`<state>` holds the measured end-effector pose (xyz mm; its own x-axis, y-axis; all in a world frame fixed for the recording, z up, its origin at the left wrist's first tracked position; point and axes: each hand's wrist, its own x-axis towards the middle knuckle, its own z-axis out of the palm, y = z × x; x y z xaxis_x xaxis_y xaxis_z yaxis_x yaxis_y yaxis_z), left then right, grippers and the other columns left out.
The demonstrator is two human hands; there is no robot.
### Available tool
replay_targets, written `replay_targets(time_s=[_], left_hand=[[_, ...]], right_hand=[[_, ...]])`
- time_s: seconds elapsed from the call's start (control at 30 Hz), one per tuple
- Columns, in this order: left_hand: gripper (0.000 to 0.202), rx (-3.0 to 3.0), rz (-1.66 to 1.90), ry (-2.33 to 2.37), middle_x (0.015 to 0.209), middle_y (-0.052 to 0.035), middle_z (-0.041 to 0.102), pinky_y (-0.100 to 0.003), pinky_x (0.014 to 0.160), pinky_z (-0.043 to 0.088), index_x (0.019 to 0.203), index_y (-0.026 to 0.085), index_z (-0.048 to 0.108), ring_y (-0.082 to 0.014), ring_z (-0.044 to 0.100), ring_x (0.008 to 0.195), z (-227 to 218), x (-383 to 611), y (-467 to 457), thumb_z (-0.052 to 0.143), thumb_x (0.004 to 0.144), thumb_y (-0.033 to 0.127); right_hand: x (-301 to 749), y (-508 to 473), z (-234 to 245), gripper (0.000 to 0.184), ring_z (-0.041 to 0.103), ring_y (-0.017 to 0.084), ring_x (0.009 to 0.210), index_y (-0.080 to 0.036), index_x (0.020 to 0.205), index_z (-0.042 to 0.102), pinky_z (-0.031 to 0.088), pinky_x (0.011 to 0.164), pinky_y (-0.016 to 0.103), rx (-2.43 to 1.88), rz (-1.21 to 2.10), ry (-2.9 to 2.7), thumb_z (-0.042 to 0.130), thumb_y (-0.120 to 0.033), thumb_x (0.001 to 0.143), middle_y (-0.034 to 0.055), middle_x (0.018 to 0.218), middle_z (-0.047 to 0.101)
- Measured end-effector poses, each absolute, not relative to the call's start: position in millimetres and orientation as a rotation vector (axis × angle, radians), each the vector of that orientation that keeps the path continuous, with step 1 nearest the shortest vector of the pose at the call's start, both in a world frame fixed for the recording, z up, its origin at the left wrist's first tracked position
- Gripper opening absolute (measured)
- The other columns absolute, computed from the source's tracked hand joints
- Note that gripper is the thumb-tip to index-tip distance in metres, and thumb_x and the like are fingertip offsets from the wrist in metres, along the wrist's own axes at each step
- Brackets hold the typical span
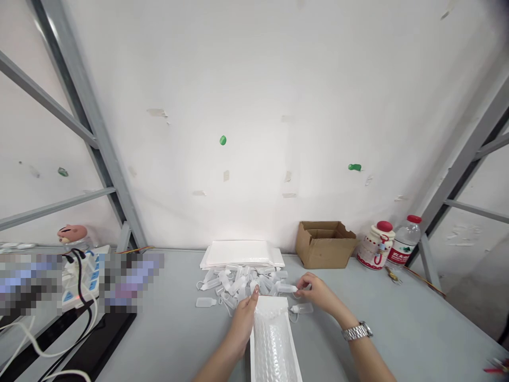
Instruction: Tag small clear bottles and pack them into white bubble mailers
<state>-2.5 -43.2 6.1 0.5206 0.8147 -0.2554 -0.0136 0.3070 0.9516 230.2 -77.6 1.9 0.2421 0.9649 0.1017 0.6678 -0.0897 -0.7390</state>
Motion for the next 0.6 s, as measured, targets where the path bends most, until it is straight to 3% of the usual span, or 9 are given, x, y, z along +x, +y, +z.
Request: replay_targets(time_s=[0.1,0.27,0.4,0.6], left_hand=[[0.062,1.162,0.649,0.929,0.087,-0.0085,0.068,-0.035,0.087,0.039,0.084,0.015,0.064,-0.0277,0.057,0.096,6,-3,-43,0.043,0.067,0.071],[0.059,1.149,0.636,0.946,0.086,-0.0083,0.066,-0.033,0.086,0.039,0.079,0.015,0.06,-0.0261,0.056,0.092,4,-2,-43,0.045,0.067,0.07],[0.056,1.112,0.659,0.914,0.084,-0.008,0.066,-0.033,0.085,0.039,0.079,0.015,0.061,-0.0256,0.057,0.091,1,-1,-43,0.047,0.067,0.068],[0.052,1.104,0.668,0.878,0.083,-0.0074,0.066,-0.03,0.078,0.041,0.079,0.014,0.062,-0.0242,0.058,0.086,0,1,-45,0.05,0.069,0.063]], right_hand=[[235,-79,9,0.015,0.055,0.017,0.066,-0.017,0.065,0.059,0.042,0.062,0.027,-1.781,0.61,-1.441,0.06,-0.032,0.067,0.0015,0.068,0.062],[229,-87,30,0.028,0.055,0.016,0.067,-0.019,0.065,0.058,0.042,0.064,0.027,-1.439,0.799,-1.256,0.064,-0.046,0.067,0.0009,0.068,0.061],[214,-91,40,0.029,0.052,0.014,0.063,-0.018,0.063,0.057,0.041,0.062,0.027,-1.324,0.962,-1.268,0.068,-0.045,0.065,-0.0006,0.064,0.059],[196,-93,41,0.026,0.051,0.012,0.065,-0.017,0.06,0.053,0.04,0.061,0.025,-1.264,1.076,-1.36,0.071,-0.036,0.065,0.0011,0.075,0.059]])
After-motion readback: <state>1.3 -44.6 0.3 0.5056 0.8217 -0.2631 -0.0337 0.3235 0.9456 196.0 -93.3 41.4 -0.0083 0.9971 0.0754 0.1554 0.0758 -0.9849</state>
